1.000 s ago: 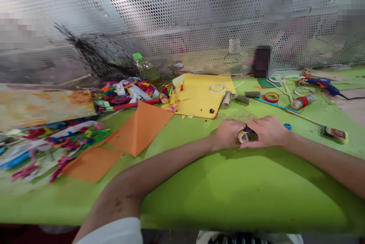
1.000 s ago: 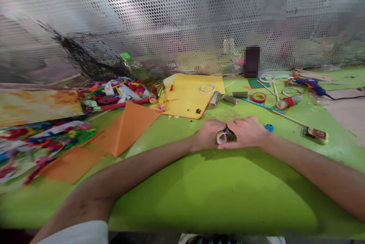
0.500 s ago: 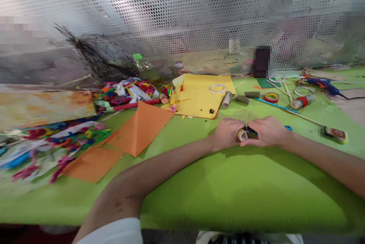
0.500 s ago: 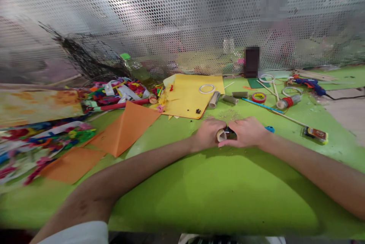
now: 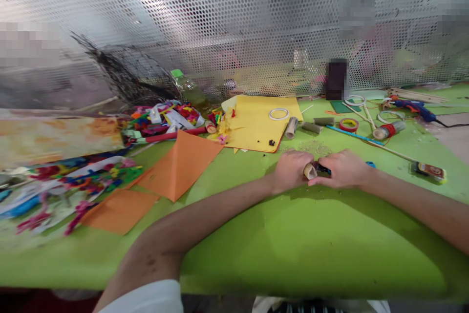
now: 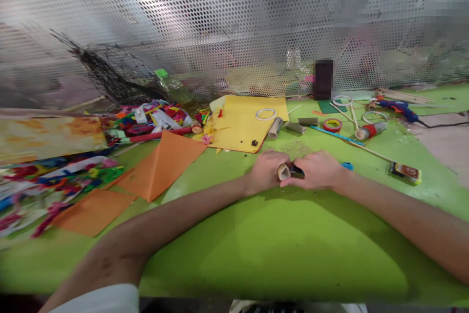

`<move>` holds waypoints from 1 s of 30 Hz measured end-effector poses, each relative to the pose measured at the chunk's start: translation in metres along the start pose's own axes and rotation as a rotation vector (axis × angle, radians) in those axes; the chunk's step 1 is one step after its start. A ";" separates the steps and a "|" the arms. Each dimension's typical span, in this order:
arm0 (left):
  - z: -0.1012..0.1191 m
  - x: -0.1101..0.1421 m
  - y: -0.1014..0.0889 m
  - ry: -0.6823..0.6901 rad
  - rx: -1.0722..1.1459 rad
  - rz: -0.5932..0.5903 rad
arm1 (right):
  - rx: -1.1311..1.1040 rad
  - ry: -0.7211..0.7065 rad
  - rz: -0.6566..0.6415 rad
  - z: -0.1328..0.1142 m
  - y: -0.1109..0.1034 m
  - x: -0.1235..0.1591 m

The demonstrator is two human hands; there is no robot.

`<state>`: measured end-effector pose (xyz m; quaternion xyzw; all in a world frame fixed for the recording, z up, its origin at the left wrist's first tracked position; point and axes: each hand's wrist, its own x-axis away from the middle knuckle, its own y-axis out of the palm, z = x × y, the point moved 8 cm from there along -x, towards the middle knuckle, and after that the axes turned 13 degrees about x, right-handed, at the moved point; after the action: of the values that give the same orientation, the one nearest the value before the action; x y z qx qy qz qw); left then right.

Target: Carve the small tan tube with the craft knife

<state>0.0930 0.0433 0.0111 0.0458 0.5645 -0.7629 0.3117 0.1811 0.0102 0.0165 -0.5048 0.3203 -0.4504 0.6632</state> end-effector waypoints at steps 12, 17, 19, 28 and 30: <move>0.004 -0.002 0.004 0.058 -0.007 -0.073 | 0.018 -0.001 0.014 -0.003 0.000 0.001; 0.004 -0.002 0.006 0.067 -0.006 -0.070 | -0.005 -0.008 0.001 -0.002 0.000 0.001; 0.005 -0.002 0.005 0.073 0.005 -0.058 | -0.016 0.009 -0.005 0.001 0.000 0.000; 0.004 0.000 -0.003 0.008 0.122 0.039 | -0.127 0.051 0.014 0.013 -0.002 -0.003; 0.003 0.001 -0.003 0.000 0.156 0.055 | -0.183 0.056 0.017 0.015 -0.004 -0.003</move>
<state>0.0918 0.0413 0.0142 0.0855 0.5017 -0.7959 0.3279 0.1922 0.0184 0.0245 -0.5477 0.3826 -0.4277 0.6088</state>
